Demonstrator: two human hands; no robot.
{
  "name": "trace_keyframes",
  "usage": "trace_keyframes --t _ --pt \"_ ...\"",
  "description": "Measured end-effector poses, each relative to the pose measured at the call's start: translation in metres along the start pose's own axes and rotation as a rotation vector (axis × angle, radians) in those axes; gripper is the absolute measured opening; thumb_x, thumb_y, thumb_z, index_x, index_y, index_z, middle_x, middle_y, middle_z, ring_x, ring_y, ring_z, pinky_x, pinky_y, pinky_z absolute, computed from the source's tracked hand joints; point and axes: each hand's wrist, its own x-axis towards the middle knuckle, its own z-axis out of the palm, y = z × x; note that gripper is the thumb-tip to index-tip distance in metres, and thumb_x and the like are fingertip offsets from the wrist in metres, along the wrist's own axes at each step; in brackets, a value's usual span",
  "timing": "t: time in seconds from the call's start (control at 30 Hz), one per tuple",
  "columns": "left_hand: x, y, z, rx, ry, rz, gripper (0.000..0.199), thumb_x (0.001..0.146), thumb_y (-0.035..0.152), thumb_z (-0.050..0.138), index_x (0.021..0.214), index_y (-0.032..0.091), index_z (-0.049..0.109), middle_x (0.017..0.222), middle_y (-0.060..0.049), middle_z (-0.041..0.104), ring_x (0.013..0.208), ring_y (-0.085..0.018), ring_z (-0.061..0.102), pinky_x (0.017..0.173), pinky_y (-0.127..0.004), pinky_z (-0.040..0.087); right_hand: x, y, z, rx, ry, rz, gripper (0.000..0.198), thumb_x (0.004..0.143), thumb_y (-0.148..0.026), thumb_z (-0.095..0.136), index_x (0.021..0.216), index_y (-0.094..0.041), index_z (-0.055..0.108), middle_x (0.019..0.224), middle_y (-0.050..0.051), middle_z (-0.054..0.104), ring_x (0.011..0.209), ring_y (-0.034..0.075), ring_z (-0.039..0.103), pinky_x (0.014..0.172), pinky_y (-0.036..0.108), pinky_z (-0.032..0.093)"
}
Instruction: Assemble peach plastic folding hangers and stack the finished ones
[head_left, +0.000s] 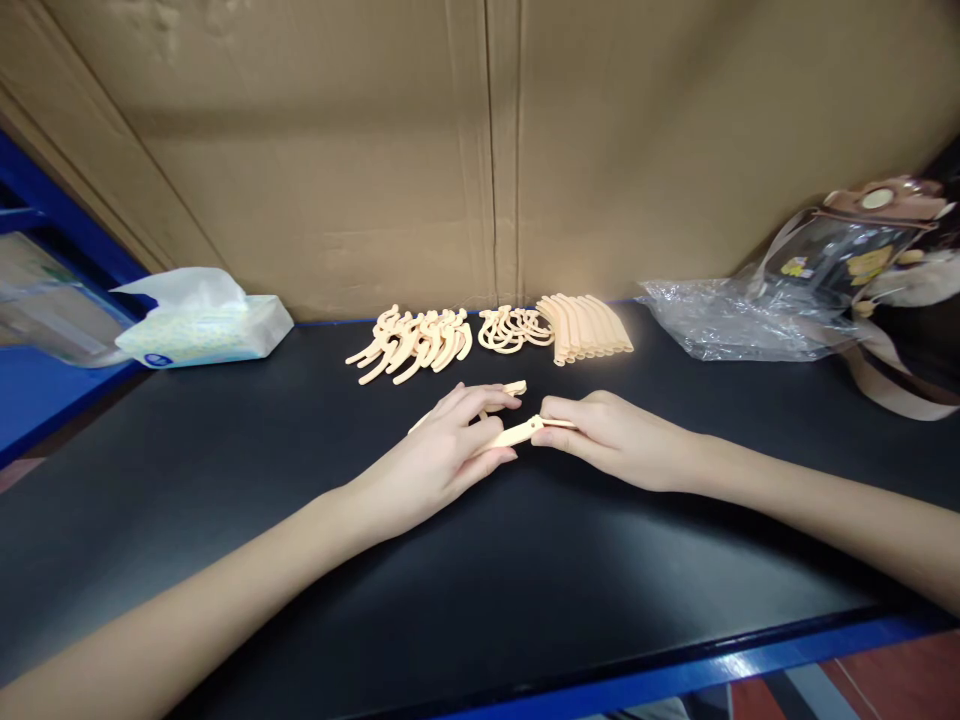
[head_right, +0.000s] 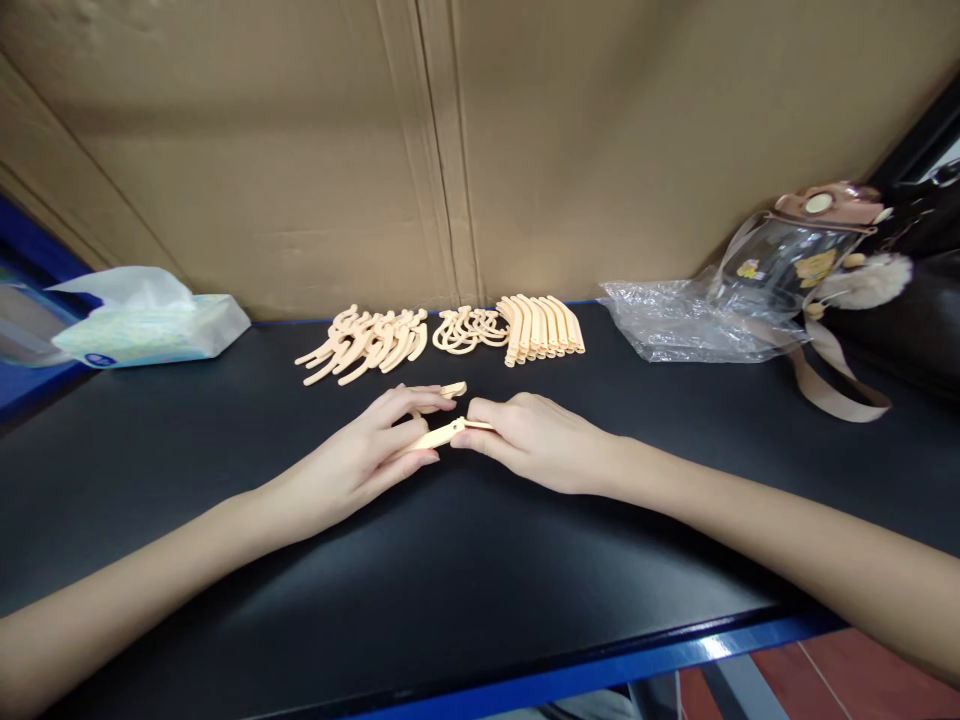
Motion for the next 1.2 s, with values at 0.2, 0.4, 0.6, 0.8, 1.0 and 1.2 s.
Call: trace_keyframes --t 0.2,0.4,0.6,0.8,1.0,1.2 --pt "0.0000 0.0011 -0.0001 -0.012 -0.009 -0.015 0.020 0.096 0.026 0.043 0.084 0.018 0.058 0.134 -0.008 0.048 0.132 -0.024 0.036 0.113 -0.047 0.027 0.0003 0.0031 -0.0029 0.018 -0.028 0.010 0.030 0.098 -0.040 0.038 0.076 -0.020 0.043 0.060 -0.006 0.041 0.051 0.010 0.039 0.052 0.024 0.024" --pt "-0.0004 0.0017 -0.0003 -0.002 -0.006 -0.012 0.020 0.096 0.027 0.043 0.086 0.018 0.058 0.134 -0.009 0.048 0.132 -0.024 0.036 0.114 -0.049 0.025 -0.0018 0.0024 0.0005 -0.131 -0.017 0.019 0.030 0.099 -0.039 0.033 0.079 -0.020 0.044 0.060 -0.004 0.047 0.050 0.011 0.041 0.051 0.025 0.023" --pt "0.0002 -0.0005 0.0003 -0.010 -0.012 -0.001 0.020 0.096 0.028 0.044 0.085 0.019 0.058 0.132 -0.008 0.050 0.132 -0.024 0.036 0.114 -0.048 0.026 -0.0032 0.0062 0.0056 -0.459 0.025 -0.084 0.036 0.101 -0.040 0.025 0.086 -0.018 0.049 0.067 0.002 0.061 0.047 0.014 0.049 0.048 0.027 0.019" --pt "0.0003 -0.0001 -0.0005 -0.019 -0.022 0.002 0.020 0.096 0.028 0.043 0.087 0.019 0.059 0.133 -0.008 0.049 0.133 -0.023 0.036 0.114 -0.047 0.026 -0.0045 0.0084 0.0059 -0.678 0.091 -0.187 0.043 0.102 -0.038 0.017 0.088 -0.016 0.052 0.069 0.003 0.063 0.045 0.013 0.051 0.047 0.030 0.015" --pt "0.0004 -0.0001 -0.0004 -0.013 -0.030 0.013 0.022 0.097 0.028 0.042 0.087 0.019 0.059 0.132 -0.008 0.051 0.132 -0.023 0.037 0.115 -0.048 0.023 -0.0049 0.0086 0.0045 -0.791 0.165 -0.288 0.045 0.102 -0.034 0.018 0.085 -0.016 0.056 0.065 0.002 0.059 0.046 0.012 0.050 0.046 0.030 0.018" --pt "-0.0003 0.0001 -0.0005 -0.009 -0.049 0.010 0.022 0.097 0.028 0.041 0.088 0.019 0.059 0.130 -0.007 0.051 0.131 -0.023 0.038 0.114 -0.047 0.024 -0.0046 0.0072 0.0036 -0.823 0.201 -0.341 0.043 0.101 -0.033 0.024 0.080 -0.016 0.057 0.068 0.003 0.059 0.053 0.013 0.052 0.050 0.030 0.023"
